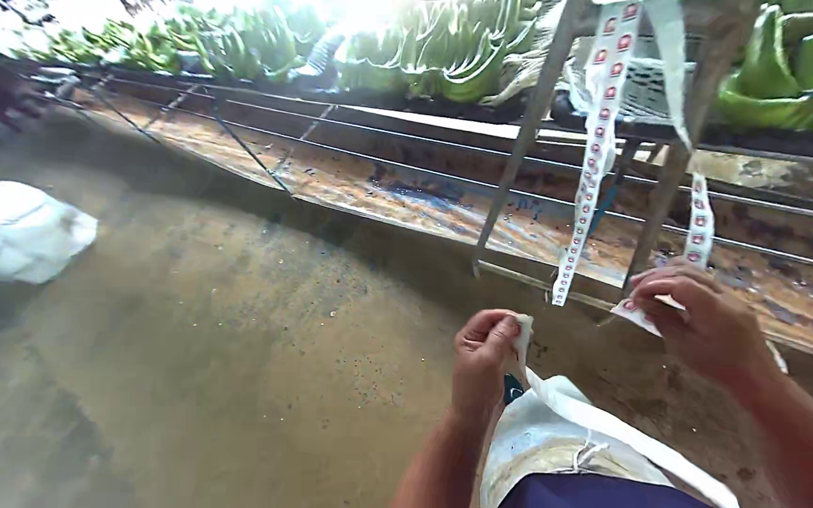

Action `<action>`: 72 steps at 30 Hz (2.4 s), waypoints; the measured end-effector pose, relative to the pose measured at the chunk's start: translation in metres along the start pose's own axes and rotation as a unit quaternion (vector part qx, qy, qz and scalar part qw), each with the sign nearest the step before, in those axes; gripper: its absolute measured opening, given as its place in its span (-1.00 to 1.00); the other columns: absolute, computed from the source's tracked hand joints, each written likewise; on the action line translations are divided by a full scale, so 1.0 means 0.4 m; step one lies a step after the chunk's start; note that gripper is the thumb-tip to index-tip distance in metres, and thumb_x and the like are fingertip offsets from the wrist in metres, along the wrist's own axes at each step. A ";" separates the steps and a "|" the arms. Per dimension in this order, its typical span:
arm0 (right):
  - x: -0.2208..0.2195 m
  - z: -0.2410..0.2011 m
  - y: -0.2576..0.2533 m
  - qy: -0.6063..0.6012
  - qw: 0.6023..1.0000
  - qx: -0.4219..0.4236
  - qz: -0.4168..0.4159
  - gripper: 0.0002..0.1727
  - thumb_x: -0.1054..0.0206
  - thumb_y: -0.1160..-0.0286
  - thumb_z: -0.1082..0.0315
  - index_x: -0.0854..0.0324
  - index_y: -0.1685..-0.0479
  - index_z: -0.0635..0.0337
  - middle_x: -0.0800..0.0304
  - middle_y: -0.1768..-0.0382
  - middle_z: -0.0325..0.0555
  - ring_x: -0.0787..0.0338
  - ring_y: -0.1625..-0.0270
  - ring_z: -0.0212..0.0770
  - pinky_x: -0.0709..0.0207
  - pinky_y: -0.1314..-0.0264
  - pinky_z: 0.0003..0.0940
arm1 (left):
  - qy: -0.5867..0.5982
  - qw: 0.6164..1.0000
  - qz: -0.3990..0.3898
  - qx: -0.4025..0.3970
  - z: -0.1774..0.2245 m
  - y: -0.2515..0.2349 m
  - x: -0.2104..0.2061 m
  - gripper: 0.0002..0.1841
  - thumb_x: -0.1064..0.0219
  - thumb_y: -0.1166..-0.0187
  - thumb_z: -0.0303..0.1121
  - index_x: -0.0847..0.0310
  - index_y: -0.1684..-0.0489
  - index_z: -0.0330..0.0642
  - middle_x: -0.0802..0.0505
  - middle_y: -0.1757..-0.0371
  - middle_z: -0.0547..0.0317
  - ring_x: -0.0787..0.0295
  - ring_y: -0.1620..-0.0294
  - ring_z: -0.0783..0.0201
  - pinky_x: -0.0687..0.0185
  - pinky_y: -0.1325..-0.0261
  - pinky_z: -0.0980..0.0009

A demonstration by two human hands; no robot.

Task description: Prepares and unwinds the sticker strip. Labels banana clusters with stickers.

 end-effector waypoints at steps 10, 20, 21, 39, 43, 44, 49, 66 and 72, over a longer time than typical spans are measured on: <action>-0.378 -0.049 -0.456 -0.289 0.931 0.034 -0.220 -0.35 -0.25 -0.69 -0.02 -0.51 -0.52 0.37 -0.81 -0.25 0.02 -0.81 -0.24 -0.35 -0.69 -0.33 -0.40 | -0.059 0.989 0.124 -0.059 0.191 -0.404 0.155 -0.53 -0.28 -0.52 -0.68 -0.34 -0.43 -0.49 -0.88 0.41 0.27 -0.87 0.35 0.45 -0.84 0.08 0.45; -0.850 0.017 -0.697 -0.430 0.794 -0.198 -0.382 -0.55 -0.33 -0.52 0.38 -0.57 -0.41 0.28 -0.90 0.00 -0.27 -0.87 0.03 -0.51 -0.75 -0.11 -0.54 | -0.072 0.958 0.248 -0.128 0.443 -0.856 0.621 -0.83 -0.17 -0.63 -0.68 -0.53 0.02 -0.21 -0.86 0.35 0.30 -0.87 0.34 0.42 -0.85 0.16 0.46; -0.863 0.010 -0.759 -0.398 0.826 -0.180 -0.356 -0.51 -0.31 -0.56 0.34 -0.53 -0.46 0.34 -0.87 -0.11 -0.17 -0.85 -0.08 -0.46 -0.72 -0.22 -0.49 | -0.105 0.968 0.180 -0.136 0.461 -0.904 0.630 -0.83 -0.19 -0.59 -0.68 -0.57 0.07 -0.23 -0.87 0.32 0.32 -0.86 0.30 0.44 -0.84 0.11 0.45; -1.044 0.025 -1.465 -0.219 0.954 0.149 -0.141 -0.77 -0.23 -0.74 0.32 -0.78 -0.14 -0.03 -0.76 -0.09 0.02 -0.71 -0.26 -0.28 -0.58 -0.38 -0.46 | 0.000 0.943 -0.330 -0.036 0.512 -1.476 0.635 -0.44 -0.31 -0.52 -0.62 -0.33 -0.54 -0.11 -0.87 0.04 0.47 -0.80 0.02 0.56 -0.72 -0.14 0.51; -1.046 -0.010 -1.563 -0.114 0.927 0.328 -0.138 -0.87 -0.26 -0.72 0.37 -0.73 0.00 0.08 -0.74 0.15 -0.03 -0.73 0.03 -0.11 -0.60 -0.15 -0.28 | 0.029 0.925 -0.379 0.013 0.527 -1.587 0.616 -0.39 -0.30 -0.51 -0.66 -0.27 -0.59 -0.17 -0.87 0.04 0.42 -0.78 0.03 0.58 -0.70 -0.13 0.54; -1.052 -0.014 -1.588 -0.108 0.920 0.348 -0.145 -0.87 -0.25 -0.71 0.40 -0.73 0.08 0.13 -0.75 0.19 -0.04 -0.73 0.06 -0.11 -0.60 -0.14 -0.28 | 0.040 0.919 -0.392 0.020 0.528 -1.610 0.615 -0.36 -0.28 -0.49 -0.67 -0.25 -0.62 -0.16 -0.86 0.03 0.41 -0.78 0.02 0.57 -0.68 -0.15 0.54; -1.089 0.028 -1.702 -0.162 0.911 0.334 -0.180 -0.85 -0.13 -0.74 0.45 -0.60 0.16 0.14 -0.75 0.15 -0.02 -0.74 0.04 -0.10 -0.60 -0.16 -0.27 | 0.089 0.882 -0.461 0.029 0.537 -1.716 0.626 -0.21 -0.28 -0.52 -0.57 -0.07 -0.83 0.01 -0.84 -0.14 0.30 -0.76 -0.12 0.50 -0.63 -0.30 0.48; -1.311 0.700 -1.967 0.321 0.772 -0.364 -0.410 -0.73 -0.42 -0.44 0.56 -0.71 -0.11 0.40 -0.70 -0.19 0.40 -0.68 -0.29 0.47 -0.51 -0.18 0.47 | -0.238 0.944 -0.124 -0.191 0.989 -2.262 1.124 -0.44 -0.57 -0.44 -0.24 -0.49 -0.41 0.38 -0.90 -0.04 0.65 -0.86 0.04 0.59 -0.79 -0.07 0.60; -1.311 0.414 -2.133 0.112 0.967 -0.126 -0.192 -0.59 -0.62 -0.30 0.39 -0.74 -0.10 0.42 -0.78 -0.01 0.38 -0.80 -0.06 0.39 -0.64 -0.07 0.37 | -0.149 0.960 -0.147 -0.185 0.956 -2.328 0.924 -0.33 -0.36 -0.44 -0.62 -0.24 -0.56 0.06 -0.88 0.04 0.46 -0.88 0.14 0.46 -0.86 0.05 0.48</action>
Point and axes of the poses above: each hand's wrist, its own y-axis away from the middle knuckle, its own x-axis out of the back of the hand, z = x × y, the point moved 8 cm from there along -y, towards the middle knuckle
